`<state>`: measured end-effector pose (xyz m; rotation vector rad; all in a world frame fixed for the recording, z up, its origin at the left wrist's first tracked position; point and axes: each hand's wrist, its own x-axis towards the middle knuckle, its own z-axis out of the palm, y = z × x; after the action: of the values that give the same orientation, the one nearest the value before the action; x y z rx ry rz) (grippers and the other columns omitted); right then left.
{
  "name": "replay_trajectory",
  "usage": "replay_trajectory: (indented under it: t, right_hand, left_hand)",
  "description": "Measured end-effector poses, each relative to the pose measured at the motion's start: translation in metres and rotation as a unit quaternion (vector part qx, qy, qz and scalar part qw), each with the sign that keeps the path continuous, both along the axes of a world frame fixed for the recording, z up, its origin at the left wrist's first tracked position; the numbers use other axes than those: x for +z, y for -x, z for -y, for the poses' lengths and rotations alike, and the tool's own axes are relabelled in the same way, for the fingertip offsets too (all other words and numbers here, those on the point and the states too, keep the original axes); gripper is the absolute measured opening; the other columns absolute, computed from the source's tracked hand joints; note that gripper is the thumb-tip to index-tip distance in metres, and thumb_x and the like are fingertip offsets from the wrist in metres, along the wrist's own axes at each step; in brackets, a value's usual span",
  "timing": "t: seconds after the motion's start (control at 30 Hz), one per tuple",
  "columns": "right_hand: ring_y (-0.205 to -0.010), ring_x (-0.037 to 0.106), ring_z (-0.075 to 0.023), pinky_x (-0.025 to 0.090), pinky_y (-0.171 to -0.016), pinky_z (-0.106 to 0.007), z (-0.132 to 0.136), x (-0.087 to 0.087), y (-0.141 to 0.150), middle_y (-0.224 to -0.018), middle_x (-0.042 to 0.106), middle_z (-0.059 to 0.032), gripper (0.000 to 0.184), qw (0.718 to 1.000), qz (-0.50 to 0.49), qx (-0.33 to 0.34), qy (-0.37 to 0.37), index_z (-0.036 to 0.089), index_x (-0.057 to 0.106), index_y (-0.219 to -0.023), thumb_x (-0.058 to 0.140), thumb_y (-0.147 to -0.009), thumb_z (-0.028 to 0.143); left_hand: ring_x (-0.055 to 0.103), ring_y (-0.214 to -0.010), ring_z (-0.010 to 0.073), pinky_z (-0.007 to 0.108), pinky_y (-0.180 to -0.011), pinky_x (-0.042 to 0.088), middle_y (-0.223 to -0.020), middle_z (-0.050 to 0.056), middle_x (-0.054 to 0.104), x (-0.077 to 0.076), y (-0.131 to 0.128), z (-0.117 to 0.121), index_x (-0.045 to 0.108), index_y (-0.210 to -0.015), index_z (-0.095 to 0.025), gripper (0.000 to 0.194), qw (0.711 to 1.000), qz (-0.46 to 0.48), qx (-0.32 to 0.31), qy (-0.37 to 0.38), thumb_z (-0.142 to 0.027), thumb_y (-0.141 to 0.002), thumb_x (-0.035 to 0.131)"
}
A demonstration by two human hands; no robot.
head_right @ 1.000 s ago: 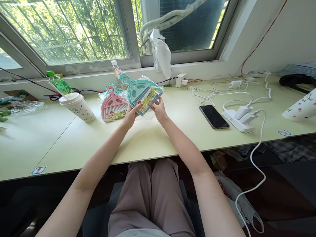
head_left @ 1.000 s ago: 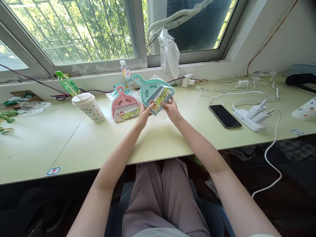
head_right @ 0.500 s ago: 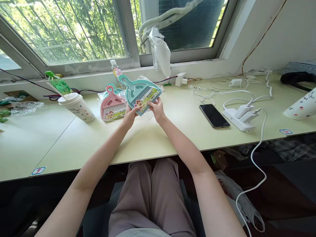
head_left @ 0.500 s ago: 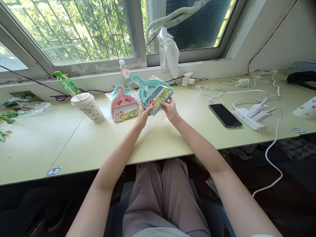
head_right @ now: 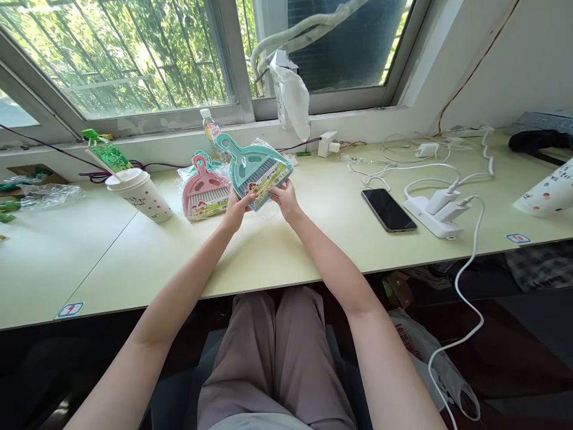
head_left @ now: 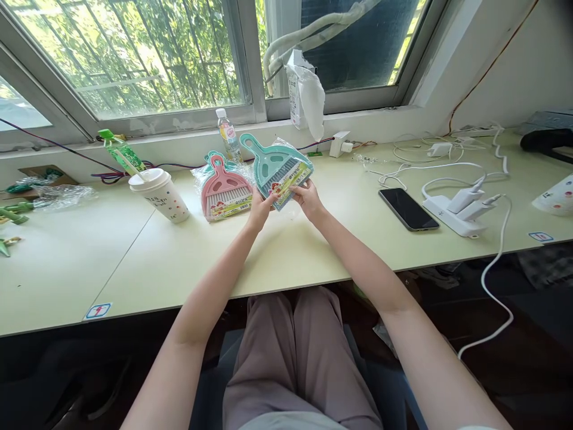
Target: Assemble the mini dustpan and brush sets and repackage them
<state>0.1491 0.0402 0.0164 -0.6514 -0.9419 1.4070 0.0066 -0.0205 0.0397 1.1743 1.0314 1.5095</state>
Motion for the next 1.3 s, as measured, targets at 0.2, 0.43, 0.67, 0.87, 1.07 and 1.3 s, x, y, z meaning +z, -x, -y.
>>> replay_trajectory:
  t: [0.2, 0.43, 0.67, 0.87, 1.07, 1.3]
  right_hand:
    - [-0.081, 0.073, -0.0182, 0.060, -0.091, -0.042, -0.006, 0.006, -0.008, -0.090, 0.073, -0.0021, 0.027, 0.997, 0.055, 0.020, 0.054, 0.021, 0.057, -0.093, 0.077, -0.074, 0.023]
    - [-0.069, 0.073, -0.0150, 0.061, -0.078, -0.034, -0.004, 0.023, -0.036, -0.086, 0.075, -0.0063, 0.017, 0.975, 0.206, -0.085, 0.018, 0.018, 0.064, -0.094, 0.049, -0.097, 0.024]
    - [-0.112, 0.065, -0.0249, 0.059, -0.088, -0.041, -0.010, 0.013, -0.047, -0.130, 0.065, -0.0051, 0.045, 0.839, 0.444, -0.233, -0.211, 0.031, 0.062, -0.127, 0.066, -0.084, 0.019]
    - [-0.121, 0.059, -0.0273, 0.060, -0.081, -0.039, -0.018, 0.005, -0.045, -0.122, 0.068, -0.0066, 0.012, 0.871, 0.371, -0.200, -0.254, 0.025, 0.076, -0.093, 0.070, -0.083, 0.030]
    - [-0.116, 0.063, -0.0268, 0.054, -0.096, -0.047, -0.018, 0.007, -0.048, -0.115, 0.072, -0.0064, 0.015, 0.883, 0.321, -0.225, -0.258, 0.026, 0.076, -0.082, 0.075, -0.080, 0.040]
    - [-0.113, 0.067, -0.0235, 0.049, -0.106, -0.044, -0.006, 0.014, -0.043, -0.113, 0.075, -0.0042, 0.018, 0.879, 0.290, -0.238, -0.294, 0.028, 0.078, -0.090, 0.067, -0.088, 0.042]
  left_hand:
    - [0.065, -0.116, 0.0304, 0.050, -0.097, 0.056, -0.133, 0.007, 0.061, 0.000, 0.007, -0.004, 0.042, -0.137, -0.032, 0.070, 0.999, 0.037, -0.002, 0.018, -0.024, -0.074, 0.071]
    - [0.073, -0.085, 0.0198, 0.031, -0.074, 0.063, -0.097, 0.003, 0.071, 0.000, 0.030, -0.023, 0.052, -0.122, -0.023, 0.049, 0.981, 0.176, 0.033, 0.076, -0.016, -0.074, 0.062]
    - [0.072, -0.070, 0.0163, 0.017, -0.047, 0.050, -0.079, 0.006, 0.070, 0.008, 0.049, -0.018, 0.059, -0.094, -0.013, 0.018, 0.967, 0.208, -0.003, 0.150, -0.011, -0.078, 0.052]
    - [0.073, -0.073, 0.0185, 0.019, -0.046, 0.050, -0.086, 0.009, 0.071, 0.009, 0.046, -0.012, 0.058, -0.094, -0.011, 0.019, 0.973, 0.159, -0.035, 0.161, -0.007, -0.076, 0.052]
    - [0.074, -0.077, 0.0195, 0.018, -0.046, 0.050, -0.085, 0.011, 0.070, 0.010, 0.046, -0.011, 0.057, -0.090, -0.011, 0.014, 0.974, 0.112, -0.090, 0.178, -0.006, -0.078, 0.053]
    - [0.074, -0.076, 0.0186, 0.018, -0.048, 0.053, -0.084, 0.009, 0.069, 0.008, 0.048, -0.012, 0.057, -0.087, -0.012, 0.011, 0.977, 0.075, -0.110, 0.167, -0.007, -0.078, 0.055]
